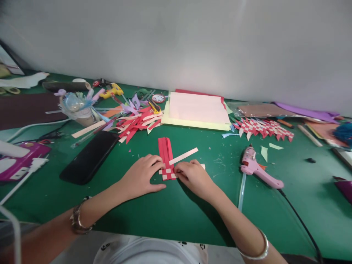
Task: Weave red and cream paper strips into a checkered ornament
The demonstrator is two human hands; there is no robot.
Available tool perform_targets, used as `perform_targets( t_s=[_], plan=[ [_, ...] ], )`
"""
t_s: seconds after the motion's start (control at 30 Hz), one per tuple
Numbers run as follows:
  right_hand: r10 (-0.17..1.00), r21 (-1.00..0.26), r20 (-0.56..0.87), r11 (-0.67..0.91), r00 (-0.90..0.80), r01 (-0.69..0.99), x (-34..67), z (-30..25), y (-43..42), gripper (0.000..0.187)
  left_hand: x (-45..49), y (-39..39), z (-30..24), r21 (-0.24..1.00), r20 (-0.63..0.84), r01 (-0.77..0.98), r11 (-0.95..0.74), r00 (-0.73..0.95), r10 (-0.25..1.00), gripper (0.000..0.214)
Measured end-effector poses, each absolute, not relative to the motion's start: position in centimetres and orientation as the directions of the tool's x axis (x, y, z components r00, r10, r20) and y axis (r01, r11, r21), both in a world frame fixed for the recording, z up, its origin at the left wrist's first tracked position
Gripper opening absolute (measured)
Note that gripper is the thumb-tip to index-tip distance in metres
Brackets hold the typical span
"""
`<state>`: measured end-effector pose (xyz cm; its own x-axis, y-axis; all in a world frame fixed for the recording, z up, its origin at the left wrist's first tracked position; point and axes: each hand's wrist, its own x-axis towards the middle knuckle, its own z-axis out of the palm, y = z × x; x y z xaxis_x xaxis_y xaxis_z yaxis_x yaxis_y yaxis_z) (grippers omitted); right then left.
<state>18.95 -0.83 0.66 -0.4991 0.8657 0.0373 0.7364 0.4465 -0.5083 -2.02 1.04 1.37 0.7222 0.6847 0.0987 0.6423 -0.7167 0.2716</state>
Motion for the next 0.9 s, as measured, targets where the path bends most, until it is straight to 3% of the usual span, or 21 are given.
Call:
perform_targets(
  t_s=[0.17,0.37,0.43,0.63,0.8,0.9],
  plan=[
    [0.876,-0.589,0.006,0.392,-0.481,0.707,19.0,0.5,-0.7,0.012,-0.9,1.3,1.6,0.096,0.086,0.666,-0.74,0.735,0.673,0.036],
    [0.874,-0.636,-0.013,0.367,-0.486,0.678,19.0,0.2,-0.5,0.013,-1.2,1.1,1.3,-0.115,0.224,0.49,-0.864,0.86,0.458,0.018],
    [0.874,-0.638,-0.012,0.367,-0.486,0.677,19.1,0.0,-0.5,0.012,-1.4,1.0,1.0,-0.076,0.252,0.5,-0.863,0.847,0.468,0.018],
    [0.873,-0.635,-0.009,0.371,-0.487,0.677,19.1,-0.1,-0.5,0.011,-1.6,1.2,0.6,0.269,0.165,0.593,-0.758,0.747,0.643,0.017],
    [0.864,-0.618,-0.012,0.389,-0.503,0.683,19.0,0.5,-0.7,0.006,-1.8,1.4,0.7,0.384,0.135,0.569,-0.727,0.744,0.654,0.015],
    [0.855,-0.587,-0.008,0.415,-0.518,0.695,19.0,0.6,-0.8,0.016,-1.9,1.6,1.1,0.408,0.119,0.555,-0.724,0.754,0.646,0.013]
  ],
)
